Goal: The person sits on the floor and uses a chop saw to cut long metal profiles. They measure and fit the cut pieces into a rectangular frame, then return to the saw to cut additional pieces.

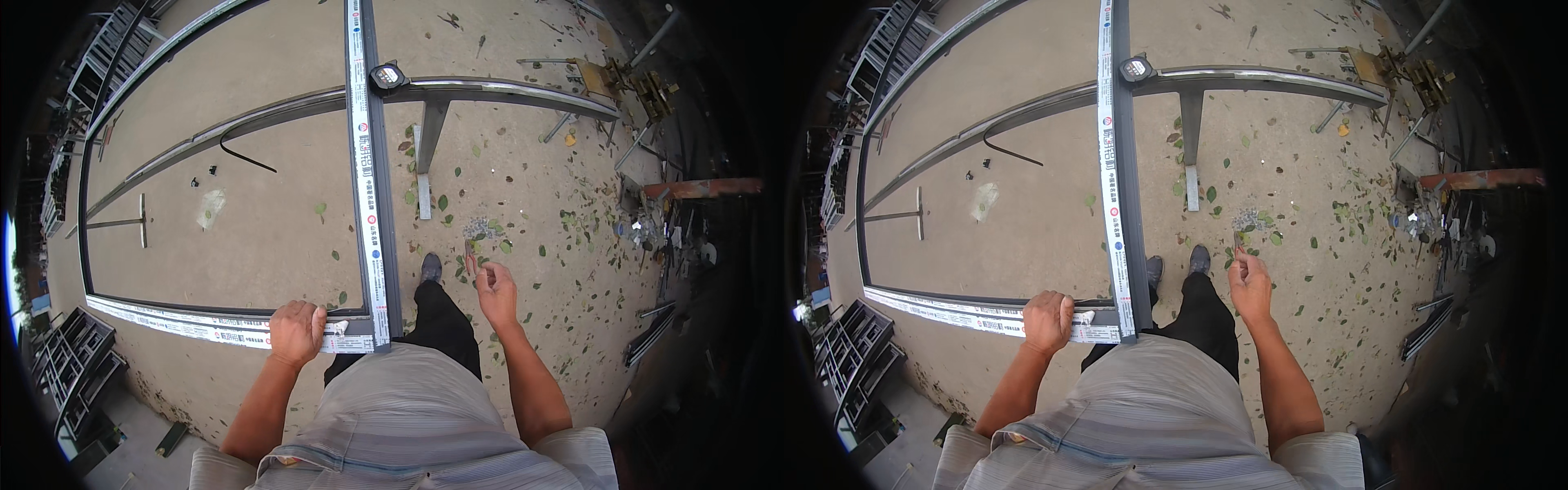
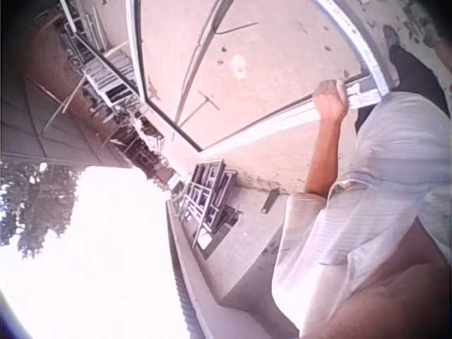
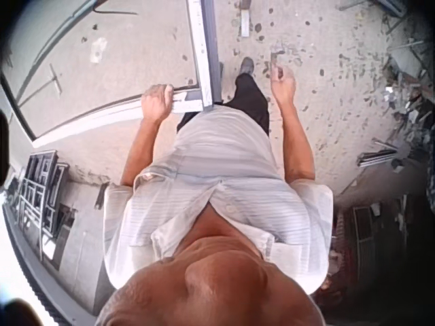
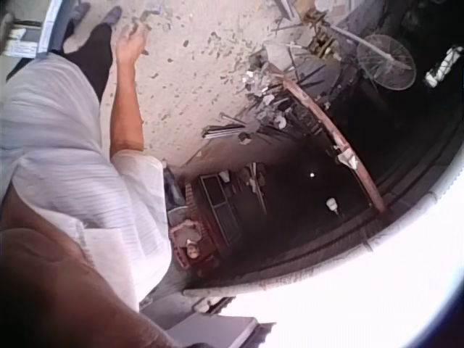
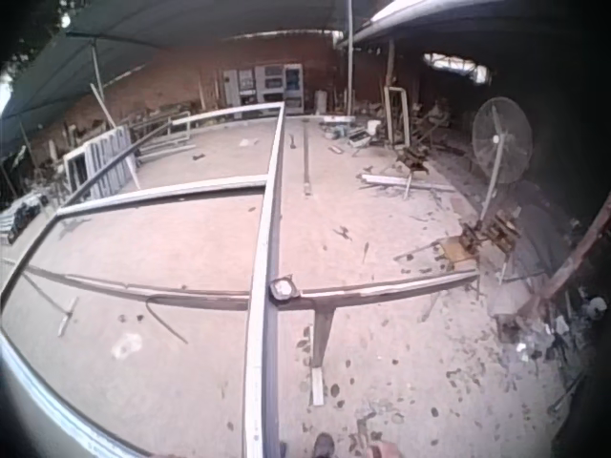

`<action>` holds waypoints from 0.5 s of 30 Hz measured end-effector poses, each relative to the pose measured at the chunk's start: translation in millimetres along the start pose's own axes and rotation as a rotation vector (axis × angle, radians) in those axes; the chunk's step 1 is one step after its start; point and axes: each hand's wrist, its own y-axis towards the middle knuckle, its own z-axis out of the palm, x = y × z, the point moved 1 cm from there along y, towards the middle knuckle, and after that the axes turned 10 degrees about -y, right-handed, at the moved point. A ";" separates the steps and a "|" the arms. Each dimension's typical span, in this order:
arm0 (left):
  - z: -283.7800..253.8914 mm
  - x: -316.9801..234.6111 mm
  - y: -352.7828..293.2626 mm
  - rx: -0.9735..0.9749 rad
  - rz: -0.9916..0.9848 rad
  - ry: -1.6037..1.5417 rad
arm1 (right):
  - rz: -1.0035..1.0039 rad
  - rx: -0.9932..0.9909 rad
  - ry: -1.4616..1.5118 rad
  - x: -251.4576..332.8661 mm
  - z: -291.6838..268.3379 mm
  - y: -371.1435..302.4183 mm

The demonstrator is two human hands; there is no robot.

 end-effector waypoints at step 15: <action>-2.4 -16.0 4.5 -0.219 -0.230 0.031 | -0.972 -0.167 -0.546 279.6 1.6 288.5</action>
